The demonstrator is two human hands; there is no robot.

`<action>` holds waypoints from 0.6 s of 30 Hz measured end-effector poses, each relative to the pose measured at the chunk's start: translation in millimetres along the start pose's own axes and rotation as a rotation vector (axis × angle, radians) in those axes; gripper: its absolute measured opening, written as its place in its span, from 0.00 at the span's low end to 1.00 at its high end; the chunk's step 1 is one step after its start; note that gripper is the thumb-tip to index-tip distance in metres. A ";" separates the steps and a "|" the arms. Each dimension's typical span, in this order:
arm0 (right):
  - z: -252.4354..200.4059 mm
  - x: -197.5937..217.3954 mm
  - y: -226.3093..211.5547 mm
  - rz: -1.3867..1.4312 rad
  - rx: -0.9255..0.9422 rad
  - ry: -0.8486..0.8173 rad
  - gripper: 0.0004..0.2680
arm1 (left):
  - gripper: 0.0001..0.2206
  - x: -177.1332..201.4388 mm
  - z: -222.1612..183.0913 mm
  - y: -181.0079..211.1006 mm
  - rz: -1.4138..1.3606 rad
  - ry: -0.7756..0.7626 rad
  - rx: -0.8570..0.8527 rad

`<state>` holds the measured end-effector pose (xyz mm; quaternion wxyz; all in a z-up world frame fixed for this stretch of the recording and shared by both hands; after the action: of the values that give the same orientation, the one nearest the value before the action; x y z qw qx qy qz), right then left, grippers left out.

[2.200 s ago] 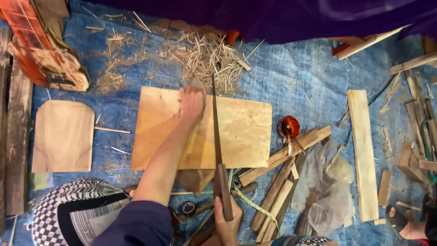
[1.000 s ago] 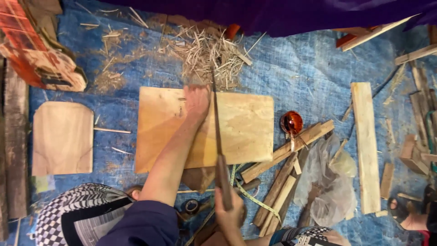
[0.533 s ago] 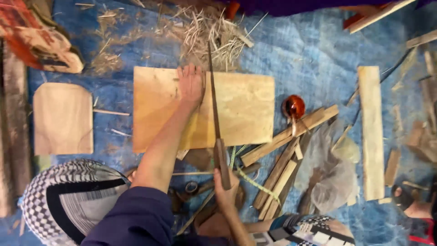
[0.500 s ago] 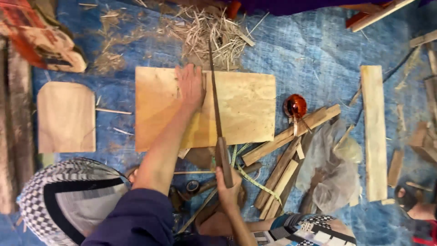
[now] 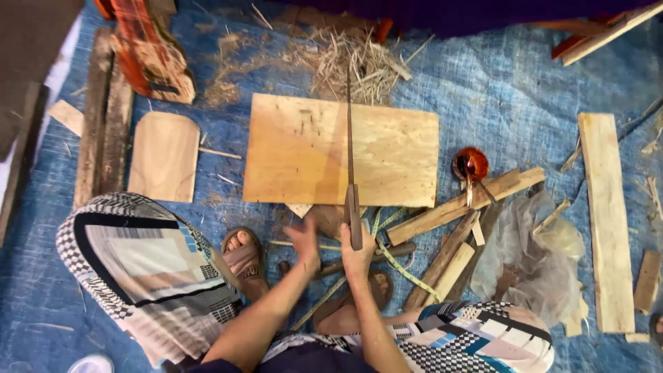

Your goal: A person is using a hand saw to cut a wooden plank while sitting on the floor in a workshop.

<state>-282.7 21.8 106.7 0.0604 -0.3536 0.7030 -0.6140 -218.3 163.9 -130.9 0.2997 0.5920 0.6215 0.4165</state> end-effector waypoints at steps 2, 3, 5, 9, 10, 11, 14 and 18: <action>-0.7 -4.2 -1.0 0.005 0.004 -0.005 0.11 | 0.30 -24.9 3.0 -55.0 -0.159 -0.071 0.126; -1.1 -6.4 0.7 0.002 -0.008 -0.008 0.10 | 0.21 -43.2 1.0 -87.3 -0.306 -0.146 0.264; -3.3 -4.4 9.7 -0.007 -0.023 -0.003 0.10 | 0.22 -36.9 18.8 -86.5 -0.278 -0.118 0.211; 0.5 -6.0 12.9 0.009 -0.023 -0.007 0.08 | 0.23 -37.6 9.7 -37.7 -0.385 -0.107 0.121; 1.6 -6.5 14.3 0.007 -0.029 -0.007 0.08 | 0.23 -35.9 8.7 -33.6 -0.380 -0.106 0.126; 2.7 -6.7 15.5 -0.008 -0.027 0.001 0.07 | 0.22 -36.0 7.8 -29.1 -0.391 -0.124 0.127; -1.3 -4.7 14.4 -0.009 -0.027 0.006 0.07 | 0.20 -30.8 -2.5 -9.7 -0.381 -0.171 0.137; -6.3 -4.5 6.7 0.000 -0.012 0.011 0.08 | 0.20 -26.0 -9.5 6.6 -0.336 -0.244 0.126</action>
<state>-285.5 29.5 100.6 0.0544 -0.3505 0.7070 -0.6119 -220.3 136.5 -123.8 0.4002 0.5438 0.6953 0.2462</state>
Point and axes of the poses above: each hand's wrist, its own z-axis towards the middle knuckle, its own x-axis out of the back of the hand, y = z × x, the point moved 8 cm from there along z, towards the middle knuckle, and after that the axes turned 12 degrees about -x, right-handed, at the moved point
